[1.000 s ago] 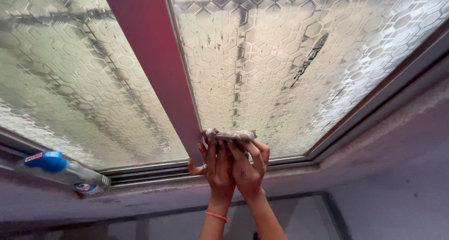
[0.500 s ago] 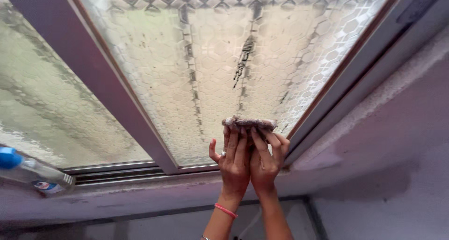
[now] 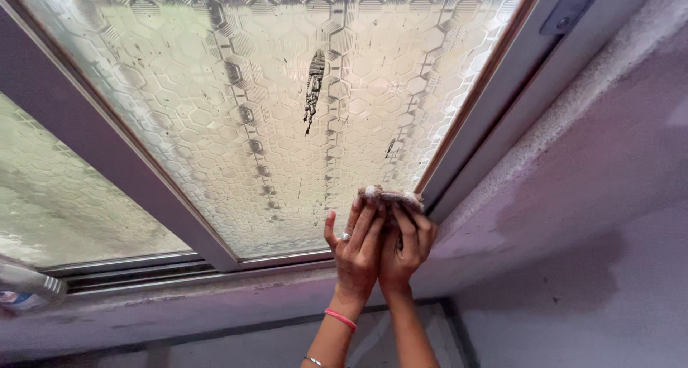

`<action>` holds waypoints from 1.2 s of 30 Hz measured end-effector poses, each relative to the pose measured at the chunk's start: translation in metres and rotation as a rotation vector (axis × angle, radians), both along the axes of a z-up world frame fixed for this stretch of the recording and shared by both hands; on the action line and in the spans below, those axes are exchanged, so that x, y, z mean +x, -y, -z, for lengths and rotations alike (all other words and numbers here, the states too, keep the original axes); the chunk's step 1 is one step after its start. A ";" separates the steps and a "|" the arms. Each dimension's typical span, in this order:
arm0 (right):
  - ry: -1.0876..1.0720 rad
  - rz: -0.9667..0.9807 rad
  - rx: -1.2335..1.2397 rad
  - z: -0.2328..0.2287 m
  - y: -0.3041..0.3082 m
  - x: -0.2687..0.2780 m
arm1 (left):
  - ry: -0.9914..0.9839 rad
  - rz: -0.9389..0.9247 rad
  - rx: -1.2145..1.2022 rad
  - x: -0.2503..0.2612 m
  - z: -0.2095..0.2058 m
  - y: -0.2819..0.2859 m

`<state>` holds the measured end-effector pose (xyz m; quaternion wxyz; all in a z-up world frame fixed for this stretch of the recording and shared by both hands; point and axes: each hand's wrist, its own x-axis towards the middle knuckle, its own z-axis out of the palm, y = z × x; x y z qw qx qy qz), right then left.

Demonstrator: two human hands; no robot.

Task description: The person wipes a window pane and its frame with a cloth.

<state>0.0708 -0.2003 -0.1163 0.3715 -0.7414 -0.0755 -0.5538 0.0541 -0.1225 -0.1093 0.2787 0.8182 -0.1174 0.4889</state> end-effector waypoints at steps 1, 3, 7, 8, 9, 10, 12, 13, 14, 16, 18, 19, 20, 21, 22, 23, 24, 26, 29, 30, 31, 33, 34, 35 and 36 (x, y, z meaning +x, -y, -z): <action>-0.005 -0.002 0.000 0.006 -0.002 0.000 | -0.013 0.027 0.008 -0.002 0.000 -0.003; -0.037 0.004 0.072 0.017 -0.007 0.000 | -0.028 0.064 0.010 -0.004 0.000 -0.008; -0.056 -0.024 0.155 0.025 -0.021 -0.005 | -0.065 0.104 0.057 -0.010 -0.003 -0.022; -0.043 -0.032 0.151 0.024 -0.024 -0.007 | -0.067 0.105 0.060 -0.012 -0.004 -0.025; -0.023 -0.040 0.147 0.023 -0.027 -0.006 | -0.055 0.105 0.064 -0.012 -0.006 -0.028; -0.020 -0.038 0.150 0.021 -0.031 -0.006 | -0.043 0.104 0.068 -0.013 -0.007 -0.032; -0.024 -0.029 0.145 0.020 -0.042 -0.009 | -0.049 0.096 0.074 -0.017 -0.007 -0.046; -0.024 -0.027 0.148 0.019 -0.050 -0.011 | -0.054 0.088 0.078 -0.019 -0.007 -0.054; -0.048 -0.036 0.127 0.019 -0.059 -0.014 | -0.054 0.090 0.081 -0.021 -0.006 -0.063; -0.071 -0.047 0.107 0.016 -0.076 -0.018 | 0.004 -0.033 0.092 -0.025 -0.003 -0.083; -0.047 -0.119 0.027 0.011 -0.096 -0.023 | 0.032 -0.090 0.110 -0.027 -0.002 -0.106; -0.049 -0.126 0.029 0.008 -0.108 -0.025 | 0.059 -0.145 0.124 -0.028 -0.002 -0.118; -0.131 -0.085 -0.011 0.004 -0.120 -0.027 | 0.057 -0.151 0.126 -0.031 -0.003 -0.131; -0.212 -0.044 -0.052 0.000 -0.131 -0.029 | 0.007 -0.178 0.073 -0.034 -0.005 -0.144; -0.213 -0.052 -0.051 -0.005 -0.142 -0.033 | -0.043 -0.204 0.021 -0.036 -0.008 -0.156; -0.223 -0.046 -0.039 -0.010 -0.151 -0.036 | -0.042 -0.209 0.021 -0.036 -0.012 -0.166; -0.232 -0.040 -0.028 -0.016 -0.160 -0.039 | 0.014 -0.257 0.010 -0.035 -0.015 -0.176; -0.204 -0.100 -0.022 -0.024 -0.176 -0.047 | 0.072 -0.304 -0.003 -0.034 -0.020 -0.193; -0.182 -0.192 -0.021 -0.027 -0.199 -0.053 | -0.075 -0.197 -0.021 -0.034 -0.017 -0.216; -0.188 -0.225 -0.022 -0.025 -0.206 -0.055 | -0.097 -0.176 0.012 -0.036 -0.015 -0.224; -0.185 -0.222 -0.023 -0.023 -0.213 -0.055 | -0.116 -0.152 0.046 -0.036 -0.013 -0.230; -0.207 -0.233 -0.033 -0.017 -0.225 -0.055 | -0.071 -0.132 0.051 -0.036 -0.011 -0.240; -0.202 -0.232 -0.032 -0.015 -0.231 -0.056 | -0.030 -0.115 0.057 -0.036 -0.012 -0.245; -0.186 -0.239 -0.026 -0.012 -0.236 -0.056 | -0.026 -0.113 0.058 -0.036 -0.012 -0.251; -0.169 -0.247 -0.020 -0.010 -0.241 -0.056 | -0.024 -0.051 0.037 -0.037 -0.014 -0.256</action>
